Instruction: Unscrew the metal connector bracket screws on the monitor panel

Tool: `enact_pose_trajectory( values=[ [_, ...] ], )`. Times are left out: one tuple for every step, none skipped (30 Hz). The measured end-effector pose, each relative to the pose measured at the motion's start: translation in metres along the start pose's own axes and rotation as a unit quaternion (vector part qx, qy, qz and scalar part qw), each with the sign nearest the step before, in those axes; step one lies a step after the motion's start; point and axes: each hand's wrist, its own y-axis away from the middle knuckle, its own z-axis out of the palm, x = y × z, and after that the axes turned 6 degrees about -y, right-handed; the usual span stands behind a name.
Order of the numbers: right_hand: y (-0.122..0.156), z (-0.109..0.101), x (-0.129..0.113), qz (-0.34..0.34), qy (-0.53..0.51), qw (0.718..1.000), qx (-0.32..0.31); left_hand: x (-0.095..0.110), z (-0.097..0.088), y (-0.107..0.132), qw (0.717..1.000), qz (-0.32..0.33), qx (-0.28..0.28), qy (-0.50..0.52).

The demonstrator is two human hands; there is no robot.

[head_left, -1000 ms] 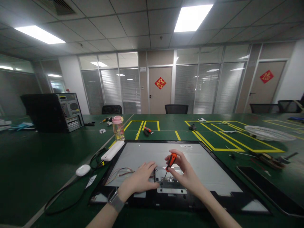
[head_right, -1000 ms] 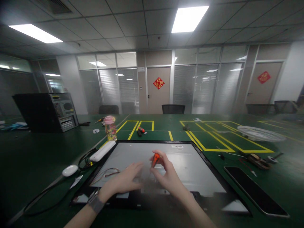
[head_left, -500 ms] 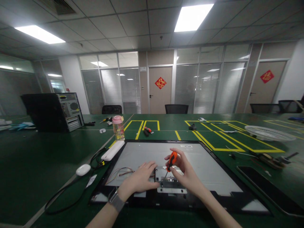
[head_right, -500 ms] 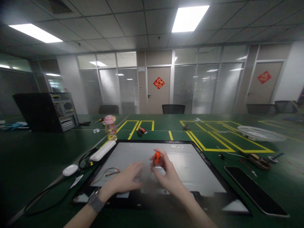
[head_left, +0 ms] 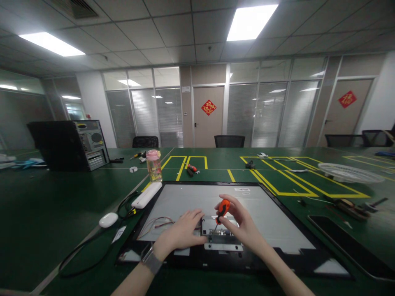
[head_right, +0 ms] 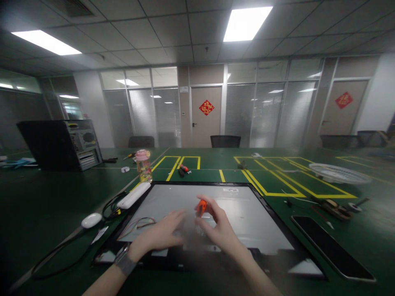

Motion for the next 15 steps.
enact_pose_trajectory(
  values=[
    [0.0,-0.0004,0.0003,-0.005,0.009,1.0,0.004,-0.0001,0.0001,-0.0001,1.0,0.001,0.0,0.001],
    [-0.0002,-0.0006,0.0004,-0.009,0.017,1.0,0.009,0.0,-0.0001,-0.0001,1.0,0.002,0.0,0.003],
    [-0.0006,-0.0008,0.0003,-0.012,0.022,1.0,0.014,0.0003,-0.0005,0.0,1.0,0.003,-0.001,0.005],
    [-0.0012,-0.0008,-0.0002,-0.013,0.023,1.0,0.017,0.0007,-0.0011,0.0001,1.0,0.004,-0.001,0.007],
    [-0.0017,-0.0006,-0.0011,-0.013,0.019,1.0,0.018,0.0011,-0.0016,0.0003,1.0,0.005,0.0,0.009],
    [-0.0021,-0.0002,-0.0024,-0.011,0.013,1.0,0.016,0.0015,-0.0021,0.0004,1.0,0.005,0.002,0.01],
    [-0.0024,0.0001,-0.0039,-0.012,0.006,1.0,0.013,0.0018,-0.0025,0.0006,1.0,0.003,0.004,0.011],
    [-0.0024,0.0005,-0.0054,-0.017,-0.004,1.0,0.009,0.0021,-0.0029,0.0007,1.0,0.002,0.005,0.012],
    [-0.0023,0.0007,-0.0065,-0.021,-0.01,1.0,0.005,0.0024,-0.0032,0.0008,1.0,0.001,0.005,0.012],
    [-0.0021,0.0007,-0.0073,-0.024,-0.013,1.0,0.001,0.0026,-0.0035,0.0009,1.0,0.0,0.002,0.011],
    [-0.0018,0.0006,-0.0075,-0.025,-0.011,1.0,-0.001,0.0029,-0.0038,0.0011,1.0,-0.002,-0.003,0.01],
    [-0.0015,0.0003,-0.0072,-0.024,-0.003,1.0,0.0,0.0031,-0.0041,0.0012,1.0,-0.004,-0.007,0.009],
    [-0.0013,-0.0001,-0.0064,-0.021,0.01,1.0,0.004,0.0034,-0.0043,0.0014,1.0,-0.005,-0.011,0.007],
    [-0.0013,-0.0005,-0.0052,-0.019,0.023,1.0,0.011,0.0036,-0.0045,0.0017,1.0,-0.005,-0.011,0.005],
    [-0.0015,-0.0009,-0.0039,-0.018,0.031,0.999,0.02,0.0038,-0.0046,0.0019,1.0,-0.003,-0.009,0.004]
  ],
)
